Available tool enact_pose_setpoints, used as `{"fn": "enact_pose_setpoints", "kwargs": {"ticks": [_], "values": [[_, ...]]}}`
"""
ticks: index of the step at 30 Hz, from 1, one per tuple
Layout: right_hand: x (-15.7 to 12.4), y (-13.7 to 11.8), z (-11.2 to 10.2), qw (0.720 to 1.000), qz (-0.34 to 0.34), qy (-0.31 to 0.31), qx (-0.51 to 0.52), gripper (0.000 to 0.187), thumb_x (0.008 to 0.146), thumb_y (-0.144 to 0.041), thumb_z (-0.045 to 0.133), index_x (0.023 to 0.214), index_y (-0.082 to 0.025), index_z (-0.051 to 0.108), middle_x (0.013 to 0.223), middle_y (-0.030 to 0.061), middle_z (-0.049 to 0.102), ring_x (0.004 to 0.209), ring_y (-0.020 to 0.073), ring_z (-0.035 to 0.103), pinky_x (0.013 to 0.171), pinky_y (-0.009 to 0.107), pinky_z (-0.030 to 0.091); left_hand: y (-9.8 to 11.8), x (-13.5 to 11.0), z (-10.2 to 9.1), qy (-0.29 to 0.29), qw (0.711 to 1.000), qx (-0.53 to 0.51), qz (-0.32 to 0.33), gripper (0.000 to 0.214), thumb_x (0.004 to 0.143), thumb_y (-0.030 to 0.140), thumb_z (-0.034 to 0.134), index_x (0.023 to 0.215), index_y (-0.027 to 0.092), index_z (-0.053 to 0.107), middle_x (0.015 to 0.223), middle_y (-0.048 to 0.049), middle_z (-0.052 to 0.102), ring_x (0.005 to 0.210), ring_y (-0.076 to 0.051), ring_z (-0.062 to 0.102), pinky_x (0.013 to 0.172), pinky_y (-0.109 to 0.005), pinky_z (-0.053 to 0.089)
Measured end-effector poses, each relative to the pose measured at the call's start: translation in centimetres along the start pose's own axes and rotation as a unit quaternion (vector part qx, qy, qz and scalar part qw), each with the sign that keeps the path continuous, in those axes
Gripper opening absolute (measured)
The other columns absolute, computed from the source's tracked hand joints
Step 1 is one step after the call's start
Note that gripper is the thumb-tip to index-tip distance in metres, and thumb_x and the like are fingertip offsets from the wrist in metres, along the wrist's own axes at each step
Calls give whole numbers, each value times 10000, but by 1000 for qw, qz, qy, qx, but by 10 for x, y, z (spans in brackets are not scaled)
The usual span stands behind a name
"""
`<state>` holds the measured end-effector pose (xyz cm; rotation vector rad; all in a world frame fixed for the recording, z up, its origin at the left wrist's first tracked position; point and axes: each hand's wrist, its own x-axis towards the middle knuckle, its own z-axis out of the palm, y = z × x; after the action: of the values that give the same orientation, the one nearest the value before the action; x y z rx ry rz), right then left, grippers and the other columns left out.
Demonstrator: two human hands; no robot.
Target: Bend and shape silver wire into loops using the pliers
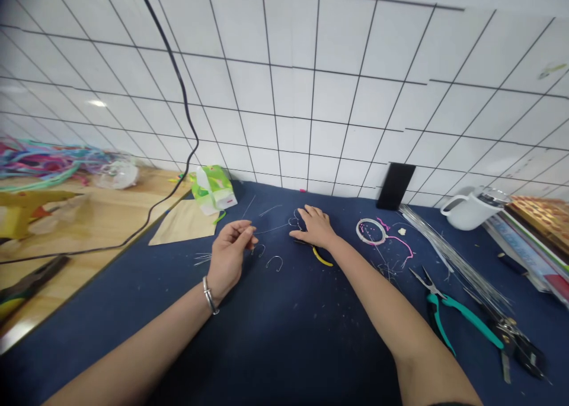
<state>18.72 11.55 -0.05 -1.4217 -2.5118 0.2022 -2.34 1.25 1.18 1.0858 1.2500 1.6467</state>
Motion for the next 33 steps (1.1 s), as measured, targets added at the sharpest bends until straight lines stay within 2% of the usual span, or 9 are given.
{"fn": "enact_pose_setpoints", "kwargs": {"ticks": [5, 10, 14, 17, 19, 22, 27, 30, 33], "values": [[-1, 1, 1, 1000, 0, -23, -18, 604, 742, -629, 457, 1257, -315, 429, 1409, 71, 271, 1262, 316, 204, 951, 485, 229, 0, 7, -4, 18, 1000, -6, 17, 224, 771, 284, 581, 964, 176, 550, 763, -1, 561, 599, -89, 557, 513, -192, 428], [0, 2, 2, 999, -2, -11, -35, 532, 746, -607, 474, 1202, -334, 481, 1381, 56, 321, 1236, 301, 250, 923, 463, 262, 3, 20, -13, 58, 997, -10, 44, 231, 756, 276, 588, 960, 173, 550, 772, -4, 567, 592, -84, 566, 503, -183, 430], [-1, -1, -4, 998, -7, 27, -56, 512, 786, -570, 445, 1209, -283, 475, 1339, 86, 376, 1193, 298, 298, 889, 450, 287, 8, 42, -35, 115, 991, -6, 74, 229, 742, 278, 592, 940, 172, 547, 783, -2, 571, 588, -78, 570, 495, -175, 425], [-2, -12, -10, 995, -23, 57, -79, 404, 862, -445, 390, 1178, -221, 502, 1268, 106, 450, 1151, 282, 329, 883, 438, 272, 13, 59, -57, 172, 979, -4, 111, 224, 731, 273, 592, 924, 173, 542, 763, 7, 567, 587, -77, 569, 486, -169, 419], [-2, -26, -13, 992, -55, 61, -97, 320, 876, -357, 400, 1121, -206, 542, 1186, 99, 519, 1111, 265, 358, 882, 424, 258, 15, 68, -71, 211, 969, -3, 129, 220, 724, 271, 588, 913, 169, 538, 747, 12, 561, 578, -76, 565, 478, -167, 415], [2, -53, -14, 983, -124, 41, -131, 223, 860, -239, 438, 1006, -186, 598, 1043, 97, 593, 1055, 247, 393, 880, 404, 246, 18, 77, -89, 236, 962, -3, 135, 212, 722, 268, 574, 902, 164, 531, 745, 13, 558, 569, -73, 558, 477, -168, 414], [15, -87, -9, 961, -201, -12, -190, 227, 802, -57, 420, 788, -127, 636, 808, 135, 620, 906, 241, 461, 813, 383, 281, 25, 85, -111, 253, 957, -2, 141, 217, 723, 267, 553, 908, 160, 523, 734, 15, 550, 581, -72, 561, 475, -159, 406], [25, -95, -5, 955, -204, -34, -214, 229, 775, -20, 417, 786, -105, 629, 811, 158, 614, 865, 246, 491, 765, 381, 310, 28, 87, -120, 239, 961, 6, 140, 214, 726, 264, 546, 912, 159, 524, 741, 10, 555, 575, -68, 559, 473, -157, 403], [35, -97, -4, 956, -182, -51, -225, 217, 754, -8, 428, 818, -95, 616, 814, 159, 615, 809, 234, 533, 700, 349, 347, 31, 87, -122, 198, 971, 23, 131, 179, 724, 249, 547, 874, 149, 544, 716, 2, 566, 549, -73, 557, 454, -161, 394]]}}
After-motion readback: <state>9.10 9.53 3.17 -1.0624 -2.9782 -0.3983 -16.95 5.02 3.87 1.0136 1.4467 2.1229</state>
